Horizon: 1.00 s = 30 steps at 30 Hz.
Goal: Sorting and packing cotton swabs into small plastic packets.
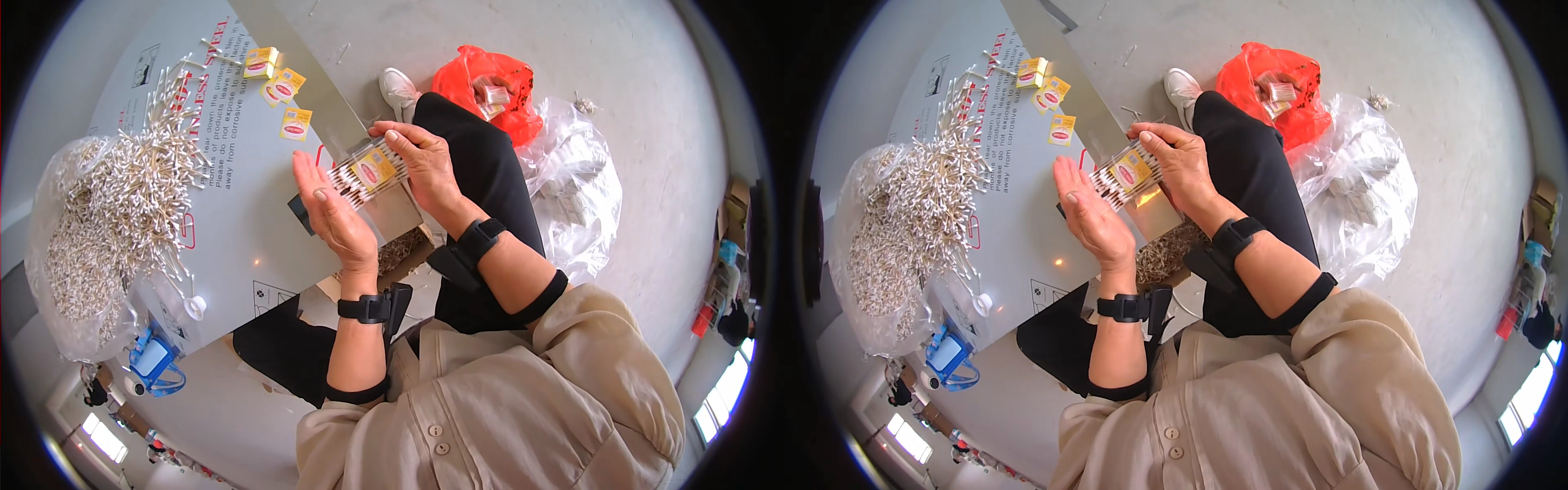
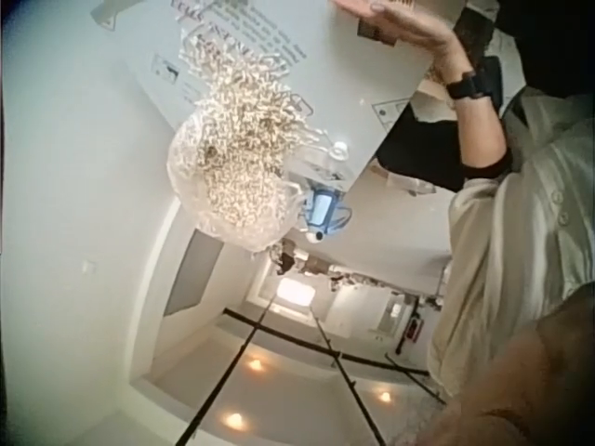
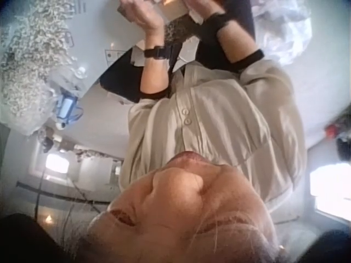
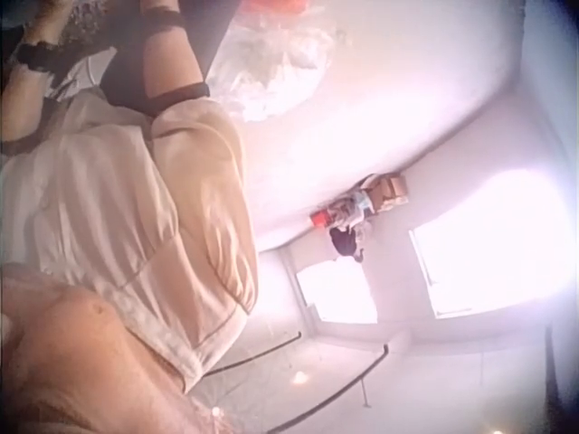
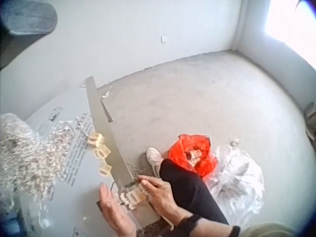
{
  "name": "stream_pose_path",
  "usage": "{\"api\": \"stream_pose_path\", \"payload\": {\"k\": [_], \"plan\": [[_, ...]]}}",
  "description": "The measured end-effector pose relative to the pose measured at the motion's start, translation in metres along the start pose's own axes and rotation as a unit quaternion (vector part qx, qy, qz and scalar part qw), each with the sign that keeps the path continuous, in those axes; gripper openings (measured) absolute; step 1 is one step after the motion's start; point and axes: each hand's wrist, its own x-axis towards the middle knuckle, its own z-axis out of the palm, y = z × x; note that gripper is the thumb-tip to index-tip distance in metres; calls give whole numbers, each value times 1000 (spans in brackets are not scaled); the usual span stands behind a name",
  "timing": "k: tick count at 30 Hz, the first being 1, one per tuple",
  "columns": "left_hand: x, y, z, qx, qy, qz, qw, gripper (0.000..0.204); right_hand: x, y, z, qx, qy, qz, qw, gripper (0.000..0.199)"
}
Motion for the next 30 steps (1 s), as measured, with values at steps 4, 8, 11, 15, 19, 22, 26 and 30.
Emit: {"api": "stream_pose_path", "payload": {"k": [4,8,11,15,19,22,26,30], "plan": [[0,-2,13,-12,-33,-2,999,69,-2,1,-1,23,-6,-7,1000,22],[2,-4,11,-56,-17,-9,998,70,-3,0,-2,6,-4,-5,1000,25],[5,1,2,-71,15,-3,997,62,-2,1,-2,22,5,-4,1000,27],[4,9,-36,68,55,11,996,45,0,-5,-19,-120,46,-143,981,25],[-8,19,-99,75,144,-13,987,34,-20,-34,-11,-386,27,-313,867,34],[-23,29,-157,97,175,-32,979,31,-48,-30,24,-375,-77,-238,893,21],[-39,37,-213,243,169,-100,950,27,-73,8,47,-425,-184,-213,860,6],[-52,60,-268,178,246,-76,950,38,-90,34,73,-423,-280,-214,835,4]]}}
